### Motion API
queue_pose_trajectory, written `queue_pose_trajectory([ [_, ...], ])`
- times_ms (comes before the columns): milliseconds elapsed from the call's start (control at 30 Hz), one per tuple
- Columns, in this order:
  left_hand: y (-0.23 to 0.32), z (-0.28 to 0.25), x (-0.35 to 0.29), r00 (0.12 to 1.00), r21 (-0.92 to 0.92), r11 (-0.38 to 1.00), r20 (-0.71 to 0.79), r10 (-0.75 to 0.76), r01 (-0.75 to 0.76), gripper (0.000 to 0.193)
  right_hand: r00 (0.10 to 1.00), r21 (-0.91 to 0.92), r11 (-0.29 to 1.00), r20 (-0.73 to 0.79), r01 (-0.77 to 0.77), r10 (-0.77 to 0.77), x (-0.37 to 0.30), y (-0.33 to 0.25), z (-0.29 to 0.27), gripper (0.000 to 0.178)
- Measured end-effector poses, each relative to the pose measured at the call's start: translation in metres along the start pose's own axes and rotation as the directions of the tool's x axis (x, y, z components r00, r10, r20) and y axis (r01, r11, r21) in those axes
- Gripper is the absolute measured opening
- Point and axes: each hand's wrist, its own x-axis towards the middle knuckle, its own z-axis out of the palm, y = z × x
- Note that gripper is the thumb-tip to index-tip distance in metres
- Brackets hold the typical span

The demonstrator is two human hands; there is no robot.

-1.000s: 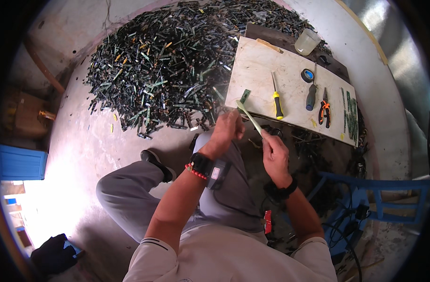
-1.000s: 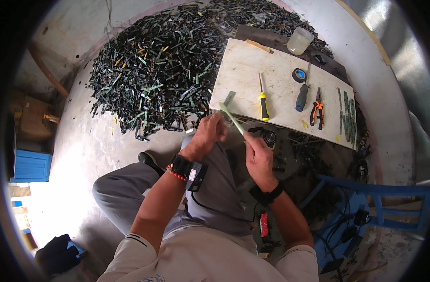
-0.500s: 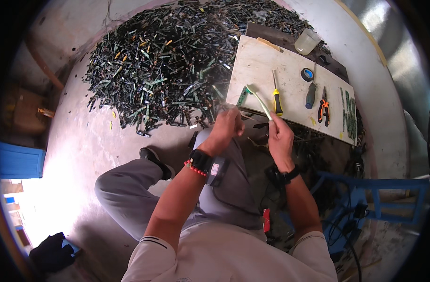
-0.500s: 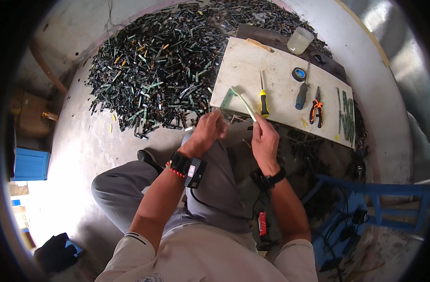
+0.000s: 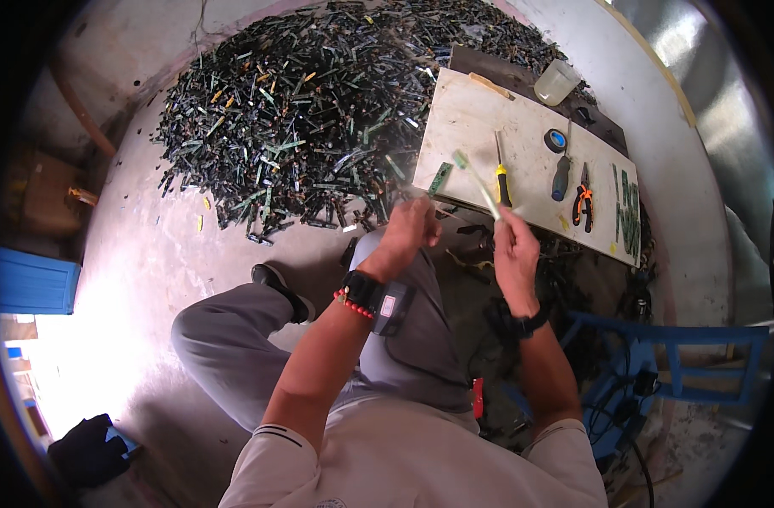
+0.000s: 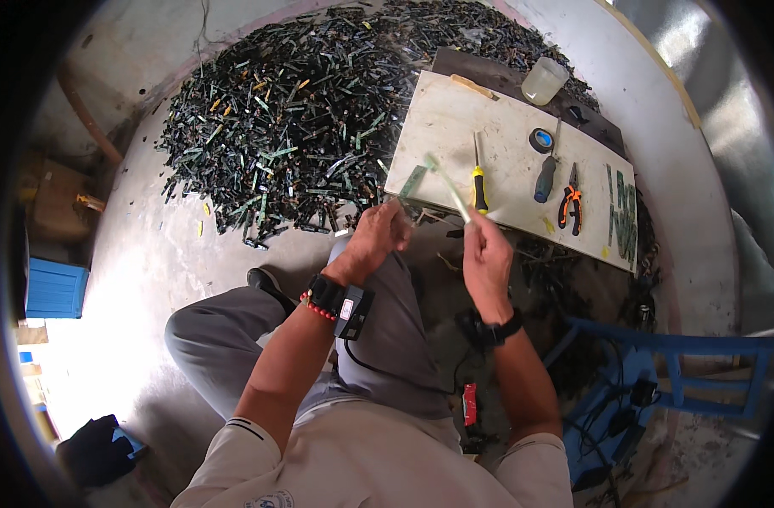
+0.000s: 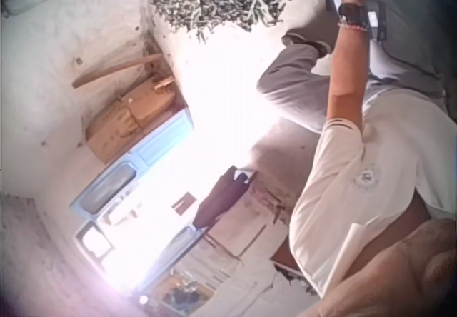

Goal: The person sits on the floor and uses a screwdriver and pliers to disassemble small electronic components, likely circuit boards. They remove parts from the boards and place them on a nearby table, occasionally using a brush to clean the components.

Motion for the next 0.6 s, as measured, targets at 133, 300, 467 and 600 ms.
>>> queue_pose_trajectory([
  [133, -0.003, 0.001, 0.004, 0.999, -0.146, 0.988, -0.009, -0.052, 0.050, 0.039, 0.992, 0.097, 0.990, 0.071, 0.098, -0.105, -0.030, 0.007, 0.003, 0.026],
  [300, -0.001, 0.007, 0.002, 1.000, 0.043, 0.999, -0.005, 0.008, -0.008, 0.040, 0.998, 0.123, 0.991, 0.006, 0.059, -0.060, -0.010, 0.013, 0.002, 0.026],
  [467, 0.006, 0.009, 0.001, 0.998, 0.043, 0.997, -0.036, -0.057, 0.059, 0.042, 0.986, 0.150, 0.977, 0.050, 0.151, -0.160, -0.026, 0.018, 0.008, 0.026],
  [600, -0.003, 0.010, 0.005, 0.998, 0.069, 0.997, -0.050, -0.029, 0.033, 0.043, 0.990, 0.182, 0.977, -0.108, 0.108, -0.089, -0.008, 0.028, 0.010, 0.024],
])
